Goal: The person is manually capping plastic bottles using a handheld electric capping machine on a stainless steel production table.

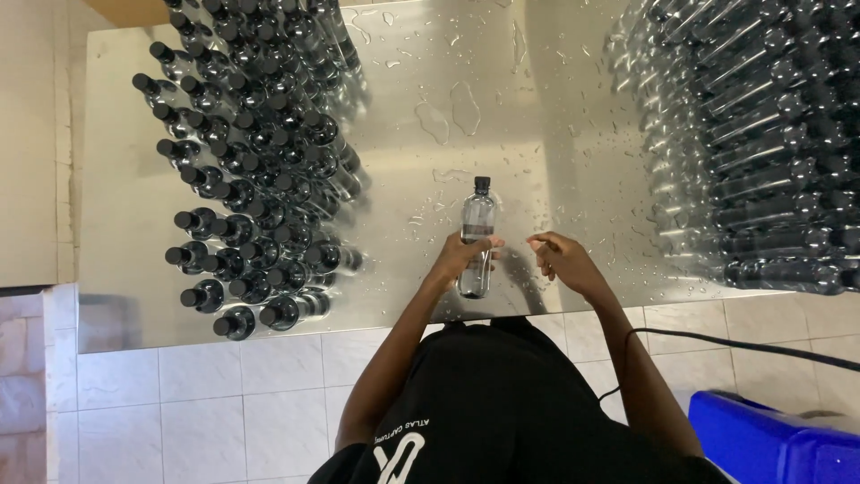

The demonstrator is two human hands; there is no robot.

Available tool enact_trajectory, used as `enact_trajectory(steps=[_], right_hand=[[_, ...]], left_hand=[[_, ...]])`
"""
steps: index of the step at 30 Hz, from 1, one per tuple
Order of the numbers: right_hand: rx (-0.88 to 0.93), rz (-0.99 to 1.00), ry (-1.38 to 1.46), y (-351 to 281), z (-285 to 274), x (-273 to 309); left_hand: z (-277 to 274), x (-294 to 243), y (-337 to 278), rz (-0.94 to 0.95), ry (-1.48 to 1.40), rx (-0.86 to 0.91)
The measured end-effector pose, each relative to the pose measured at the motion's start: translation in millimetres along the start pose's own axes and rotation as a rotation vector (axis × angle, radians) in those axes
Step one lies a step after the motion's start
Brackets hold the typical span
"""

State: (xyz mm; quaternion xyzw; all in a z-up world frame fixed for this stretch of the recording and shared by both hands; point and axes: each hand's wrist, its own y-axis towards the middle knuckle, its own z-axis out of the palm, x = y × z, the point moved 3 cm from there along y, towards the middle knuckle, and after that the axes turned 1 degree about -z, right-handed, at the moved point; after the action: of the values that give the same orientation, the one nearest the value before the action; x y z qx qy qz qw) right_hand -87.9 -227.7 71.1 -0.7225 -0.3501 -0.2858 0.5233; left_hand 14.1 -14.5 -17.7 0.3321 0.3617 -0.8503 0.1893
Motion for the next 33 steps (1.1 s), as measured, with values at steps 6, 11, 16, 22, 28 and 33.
enact_trajectory(steps=[6, 11, 16, 22, 28, 33], right_hand=[[0.035, -0.021, -0.047, 1, -3, 2], [0.036, -0.055, -0.113, -2, -15, 6], [0.030, -0.157, -0.283, 0, -44, 40], [-0.008, -0.614, -0.822, 3, -86, 92], [0.134, -1.086, -1.300, 16, -111, 112], [0.218, -1.171, -1.515, 25, -130, 90]], left_hand=[[-3, 2, 4, -0.002, -0.008, -0.008], [11, -13, -5, 0.017, 0.025, 0.008], [24, -24, -4, 0.078, 0.102, 0.045], [40, -36, 11, 0.241, 0.311, 0.212], [72, -50, 3, 0.319, 0.533, 0.423], [88, -53, 9, 0.277, 0.559, 0.530]])
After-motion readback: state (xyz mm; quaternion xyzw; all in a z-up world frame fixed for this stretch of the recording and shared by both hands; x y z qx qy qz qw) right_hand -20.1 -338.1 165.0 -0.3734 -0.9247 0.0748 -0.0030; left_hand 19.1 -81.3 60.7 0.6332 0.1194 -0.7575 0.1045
